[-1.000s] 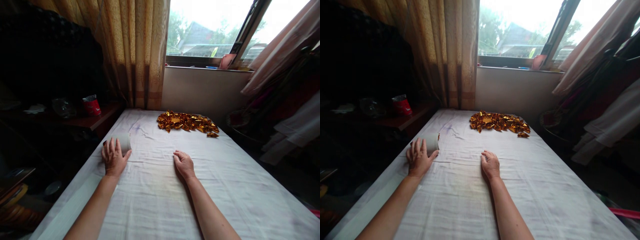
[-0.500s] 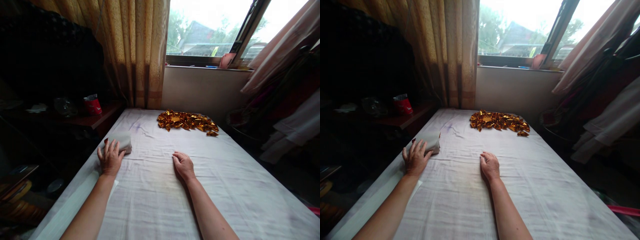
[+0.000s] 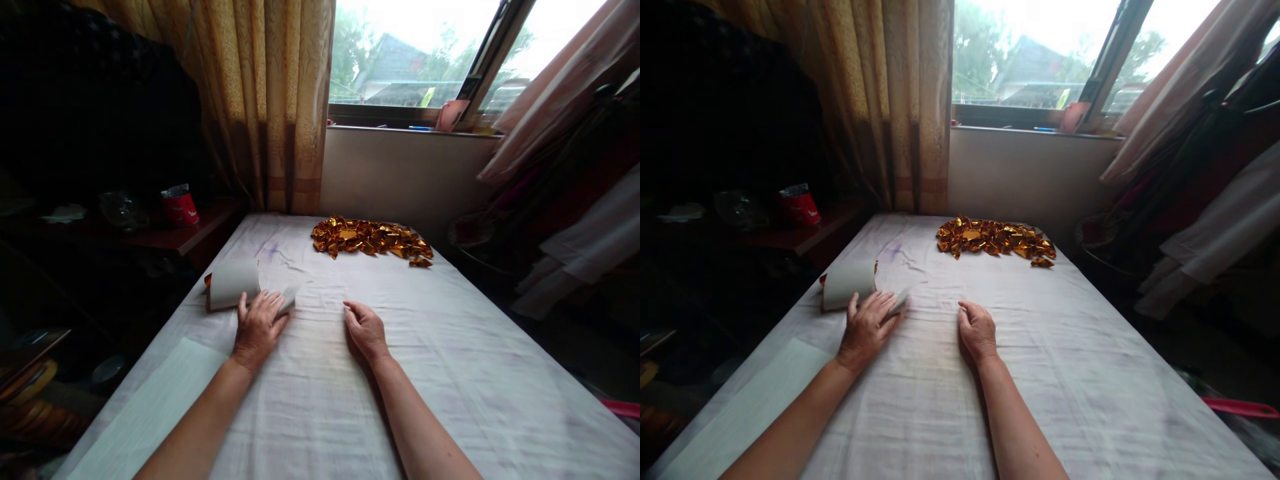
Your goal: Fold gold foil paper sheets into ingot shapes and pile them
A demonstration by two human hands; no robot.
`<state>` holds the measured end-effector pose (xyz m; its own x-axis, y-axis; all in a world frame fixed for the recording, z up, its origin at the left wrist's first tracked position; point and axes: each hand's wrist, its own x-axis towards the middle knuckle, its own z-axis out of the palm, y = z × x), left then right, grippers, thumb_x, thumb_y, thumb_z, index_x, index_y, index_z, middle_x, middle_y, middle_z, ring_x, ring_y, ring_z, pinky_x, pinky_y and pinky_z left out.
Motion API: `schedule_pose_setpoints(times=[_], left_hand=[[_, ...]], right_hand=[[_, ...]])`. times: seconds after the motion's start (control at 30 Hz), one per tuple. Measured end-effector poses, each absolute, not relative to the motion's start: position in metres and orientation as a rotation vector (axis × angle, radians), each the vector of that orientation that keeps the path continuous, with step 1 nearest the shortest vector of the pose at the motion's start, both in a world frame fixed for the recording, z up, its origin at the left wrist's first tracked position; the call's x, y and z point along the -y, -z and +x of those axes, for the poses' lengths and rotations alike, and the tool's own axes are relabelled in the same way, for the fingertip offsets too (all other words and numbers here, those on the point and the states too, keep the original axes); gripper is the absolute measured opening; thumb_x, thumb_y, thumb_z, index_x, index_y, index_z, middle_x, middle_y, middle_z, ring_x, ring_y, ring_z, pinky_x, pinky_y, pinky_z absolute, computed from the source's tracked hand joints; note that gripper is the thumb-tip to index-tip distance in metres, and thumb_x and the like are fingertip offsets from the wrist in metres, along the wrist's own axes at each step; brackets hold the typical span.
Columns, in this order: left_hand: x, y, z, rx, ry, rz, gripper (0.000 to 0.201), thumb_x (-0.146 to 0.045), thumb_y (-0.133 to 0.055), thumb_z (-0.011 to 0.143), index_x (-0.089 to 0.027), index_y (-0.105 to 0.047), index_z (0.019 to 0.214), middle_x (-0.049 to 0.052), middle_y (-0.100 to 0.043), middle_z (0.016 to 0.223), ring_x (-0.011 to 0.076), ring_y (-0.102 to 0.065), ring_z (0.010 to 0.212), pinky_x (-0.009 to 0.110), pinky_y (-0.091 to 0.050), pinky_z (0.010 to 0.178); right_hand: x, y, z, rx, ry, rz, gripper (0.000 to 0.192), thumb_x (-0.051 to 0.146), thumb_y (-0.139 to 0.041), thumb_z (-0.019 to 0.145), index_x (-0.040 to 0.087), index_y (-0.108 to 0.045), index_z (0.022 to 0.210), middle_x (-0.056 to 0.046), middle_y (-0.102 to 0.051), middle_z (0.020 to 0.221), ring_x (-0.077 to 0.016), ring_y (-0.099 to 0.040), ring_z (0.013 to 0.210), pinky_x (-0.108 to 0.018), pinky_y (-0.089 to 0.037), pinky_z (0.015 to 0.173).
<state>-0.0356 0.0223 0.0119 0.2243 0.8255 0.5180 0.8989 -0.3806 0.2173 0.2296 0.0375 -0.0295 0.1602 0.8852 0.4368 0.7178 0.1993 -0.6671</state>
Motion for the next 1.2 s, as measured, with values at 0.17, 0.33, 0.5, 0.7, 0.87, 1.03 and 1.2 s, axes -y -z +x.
schedule_pose_setpoints(times=[0.17,0.33,0.5,0.7,0.87,1.03,1.2], left_hand=[[-0.006,-0.006,0.001,1.687,0.78,-2.674,0.044,-0.049,-0.055,0.09,-0.024,-0.061,0.126,0.01,-0.063,0.132,0.0284,-0.052,0.128,0.06,-0.023,0.112],[-0.004,0.001,-0.001,1.675,0.652,-2.783,0.043,-0.048,-0.051,0.092,-0.025,-0.06,0.127,0.01,-0.059,0.136,0.0293,-0.047,0.132,0.061,-0.025,0.112],[-0.002,-0.001,-0.008,1.603,0.54,-2.758,0.034,-0.04,-0.047,0.095,-0.031,-0.06,0.126,0.005,-0.059,0.137,0.0297,-0.044,0.133,0.064,-0.019,0.112],[-0.003,-0.004,0.0,1.65,0.515,-2.622,0.034,-0.038,-0.043,0.097,-0.029,-0.061,0.125,0.006,-0.06,0.134,0.03,-0.047,0.128,0.063,-0.019,0.112],[-0.005,-0.004,0.003,1.672,0.497,-2.558,0.034,-0.038,-0.046,0.096,-0.027,-0.061,0.125,0.009,-0.061,0.131,0.0302,-0.049,0.127,0.06,-0.019,0.113],[-0.003,0.001,0.003,1.687,0.476,-2.59,0.038,-0.038,-0.051,0.093,-0.024,-0.06,0.127,0.01,-0.058,0.136,0.0305,-0.044,0.133,0.058,-0.019,0.115],[-0.004,0.006,0.001,1.699,0.445,-2.669,0.041,-0.037,-0.048,0.094,-0.024,-0.054,0.132,0.008,-0.053,0.143,0.0272,-0.043,0.136,0.055,-0.023,0.116]], right_hand=[[-0.032,0.03,0.231,1.432,-0.356,-1.513,0.036,0.037,-0.049,0.082,0.02,-0.072,0.103,-0.007,-0.075,0.104,-0.0217,-0.071,0.095,-0.038,-0.056,0.09],[-0.024,0.028,0.232,1.439,-0.378,-1.5,0.037,0.034,-0.048,0.082,0.02,-0.071,0.107,-0.007,-0.074,0.107,-0.0217,-0.07,0.098,-0.038,-0.055,0.093],[-0.008,0.021,0.226,1.594,-0.295,-1.445,0.035,0.03,-0.048,0.083,0.021,-0.07,0.109,-0.008,-0.074,0.107,-0.0223,-0.069,0.1,-0.039,-0.055,0.093],[0.016,0.013,0.218,1.939,-0.25,-1.232,0.036,0.019,-0.053,0.08,0.024,-0.069,0.111,-0.007,-0.069,0.118,-0.0224,-0.063,0.109,-0.042,-0.05,0.098],[0.024,0.007,0.215,2.16,-0.222,-1.24,0.039,0.022,-0.063,0.078,0.023,-0.066,0.117,-0.008,-0.067,0.122,-0.0267,-0.058,0.116,-0.047,-0.047,0.099],[0.021,0.007,0.212,2.258,-0.152,-1.302,0.033,0.027,-0.07,0.08,0.026,-0.068,0.114,-0.007,-0.068,0.119,-0.027,-0.059,0.111,-0.044,-0.047,0.094],[0.017,0.009,0.21,2.268,-0.099,-1.293,0.02,0.027,-0.067,0.085,0.026,-0.071,0.105,-0.006,-0.07,0.112,-0.0238,-0.061,0.104,-0.04,-0.046,0.091]])
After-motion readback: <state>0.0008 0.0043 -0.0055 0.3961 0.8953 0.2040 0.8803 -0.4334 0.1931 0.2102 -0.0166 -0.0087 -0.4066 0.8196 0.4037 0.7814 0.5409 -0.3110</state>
